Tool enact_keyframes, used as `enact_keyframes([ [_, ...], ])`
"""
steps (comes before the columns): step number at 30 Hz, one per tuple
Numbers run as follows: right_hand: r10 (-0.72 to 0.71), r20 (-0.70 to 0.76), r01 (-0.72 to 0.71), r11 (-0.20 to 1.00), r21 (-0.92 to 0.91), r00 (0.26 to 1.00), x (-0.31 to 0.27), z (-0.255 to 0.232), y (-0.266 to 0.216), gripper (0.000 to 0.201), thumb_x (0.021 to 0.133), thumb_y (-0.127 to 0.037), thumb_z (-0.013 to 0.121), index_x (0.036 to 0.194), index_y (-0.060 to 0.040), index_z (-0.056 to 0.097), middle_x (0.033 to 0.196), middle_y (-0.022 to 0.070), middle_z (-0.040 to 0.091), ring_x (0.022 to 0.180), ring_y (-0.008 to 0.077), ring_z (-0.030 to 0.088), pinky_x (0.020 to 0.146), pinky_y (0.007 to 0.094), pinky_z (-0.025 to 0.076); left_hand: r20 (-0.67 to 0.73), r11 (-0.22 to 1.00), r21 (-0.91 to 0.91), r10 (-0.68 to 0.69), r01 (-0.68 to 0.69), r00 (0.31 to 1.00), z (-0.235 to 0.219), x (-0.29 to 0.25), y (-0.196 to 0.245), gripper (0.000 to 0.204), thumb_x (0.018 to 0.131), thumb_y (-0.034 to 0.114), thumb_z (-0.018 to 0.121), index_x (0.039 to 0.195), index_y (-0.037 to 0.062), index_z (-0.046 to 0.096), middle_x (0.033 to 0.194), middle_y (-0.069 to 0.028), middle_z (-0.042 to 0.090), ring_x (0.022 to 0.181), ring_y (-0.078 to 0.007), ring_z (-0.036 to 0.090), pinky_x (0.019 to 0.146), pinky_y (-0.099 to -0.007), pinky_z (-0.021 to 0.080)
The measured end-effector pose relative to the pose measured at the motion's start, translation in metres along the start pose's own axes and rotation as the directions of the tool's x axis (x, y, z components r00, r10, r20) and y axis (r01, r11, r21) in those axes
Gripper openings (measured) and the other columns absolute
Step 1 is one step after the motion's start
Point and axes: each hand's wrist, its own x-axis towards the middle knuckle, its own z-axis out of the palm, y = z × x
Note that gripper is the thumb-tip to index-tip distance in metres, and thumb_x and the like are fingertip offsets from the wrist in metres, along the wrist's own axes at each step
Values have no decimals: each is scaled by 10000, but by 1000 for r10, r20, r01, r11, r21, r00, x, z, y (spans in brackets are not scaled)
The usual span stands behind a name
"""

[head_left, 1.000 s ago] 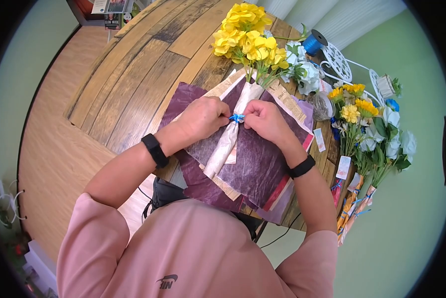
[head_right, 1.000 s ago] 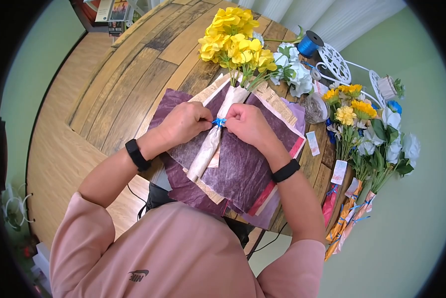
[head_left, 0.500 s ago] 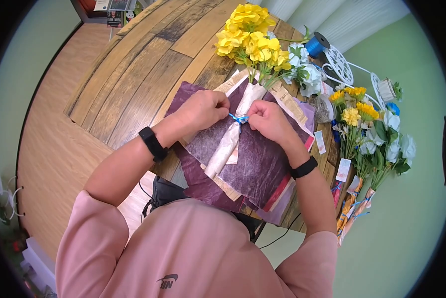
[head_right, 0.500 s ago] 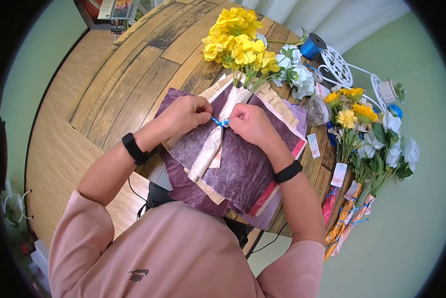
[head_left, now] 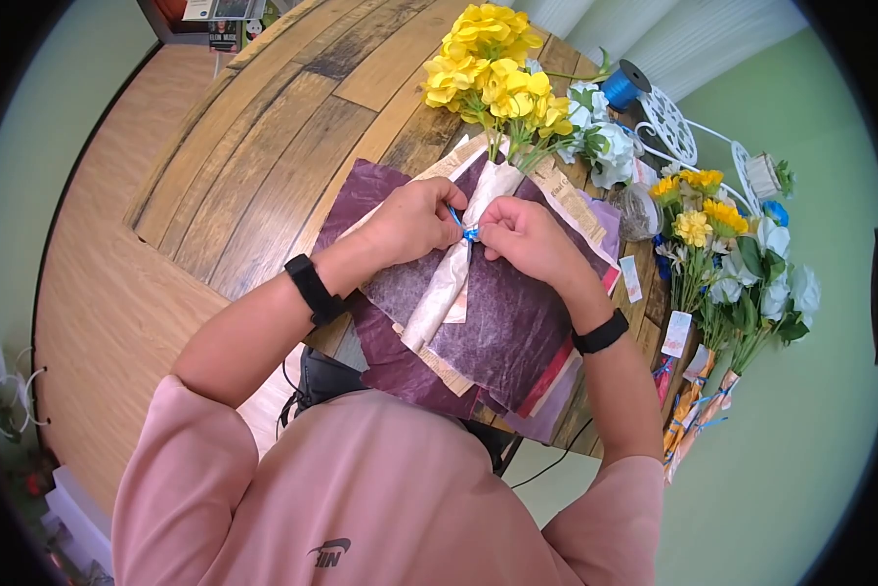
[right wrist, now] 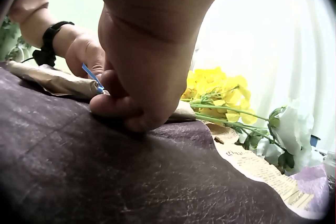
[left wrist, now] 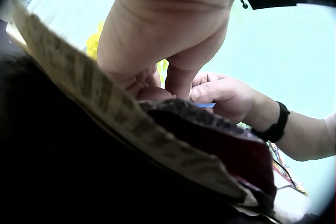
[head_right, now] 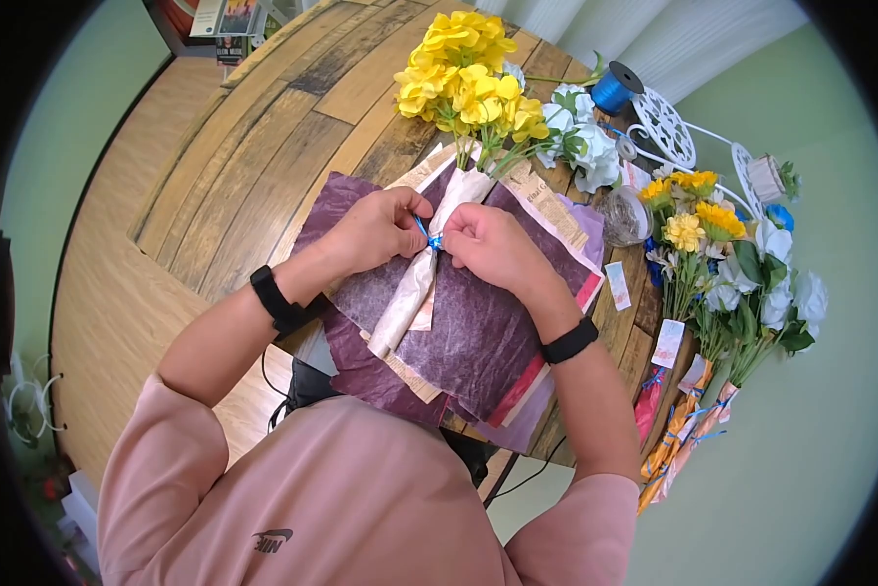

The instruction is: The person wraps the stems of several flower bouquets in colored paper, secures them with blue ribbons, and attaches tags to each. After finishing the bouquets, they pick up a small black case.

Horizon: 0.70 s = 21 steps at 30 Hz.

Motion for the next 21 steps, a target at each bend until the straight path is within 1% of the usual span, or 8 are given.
enact_keyframes([
  [3, 1, -11, -1, 1000, -3, 1000, 0, 0, 1, 117, 861, -123, 629, 835, -10, 611, 725, 8, 622, 634, 80, 591, 581, 241, 478, -70, 993, 87, 92, -86, 993, 4, 3, -10, 309, 758, 41, 702, 1042, 28, 580, 785, -57, 620, 717, -154, 602, 653, -309, 486],
  [7, -4, -51, 1, 999, -50, 999, 1, 3, 0, 101, 846, -102, 615, 802, -12, 617, 661, 3, 596, 576, 72, 556, 528, 244, 444, -88, 994, 47, 106, -102, 991, 4, 5, -14, 284, 753, 36, 680, 1017, 48, 577, 782, -58, 619, 720, -175, 609, 657, -323, 486],
  [9, -6, -73, 1, 998, -69, 997, 0, 4, -3, 99, 839, -94, 611, 786, -11, 619, 633, 0, 585, 555, 69, 542, 508, 246, 430, -92, 991, 125, 65, -54, 994, 3, 5, -13, 334, 743, 48, 674, 1061, 47, 573, 781, -71, 619, 720, -198, 612, 657, -338, 484],
  [13, 34, -104, -43, 995, -85, 994, 0, 4, -5, 103, 828, -103, 605, 780, -14, 626, 626, -2, 579, 532, 75, 542, 487, 240, 420, -116, 973, 225, 75, -47, 990, 4, -2, 3, 337, 740, -3, 653, 1072, 5, 603, 747, -29, 595, 648, -110, 558, 579, -266, 456],
  [15, 55, -94, -65, 993, -98, 994, 1, 4, -3, 106, 828, -119, 599, 793, -22, 627, 663, 0, 595, 540, 83, 564, 496, 230, 434, -129, 941, 329, -33, 74, 991, 4, -1, 7, 230, 716, 67, 682, 937, 3, 688, 732, -62, 663, 644, -129, 612, 601, -290, 491],
  [16, 52, -122, -64, 993, -98, 991, 2, 5, -3, 112, 820, -111, 603, 781, -10, 634, 616, 17, 591, 526, 88, 563, 485, 248, 431, -128, 941, 330, -33, 74, 991, 5, -1, 9, 230, 716, 67, 682, 937, 3, 688, 732, -62, 663, 644, -129, 612, 601, -290, 491],
  [18, 50, -151, -65, 993, -96, 987, 2, 6, -2, 118, 812, -103, 606, 769, 2, 640, 569, 33, 587, 511, 93, 562, 474, 266, 428, -170, 931, 348, -54, 111, 984, 6, -1, 11, 132, 709, 113, 692, 786, 8, 708, 726, -90, 697, 648, -146, 650, 614, -306, 513],
  [21, 64, -212, -93, 987, -130, 975, 4, 9, -3, 136, 803, -120, 605, 768, 4, 647, 573, 60, 608, 522, 109, 596, 484, 278, 448, -174, 918, 381, -48, 112, 984, 7, -1, 15, 126, 708, 113, 682, 763, 2, 705, 701, -99, 688, 622, -159, 649, 595, -316, 512],
])
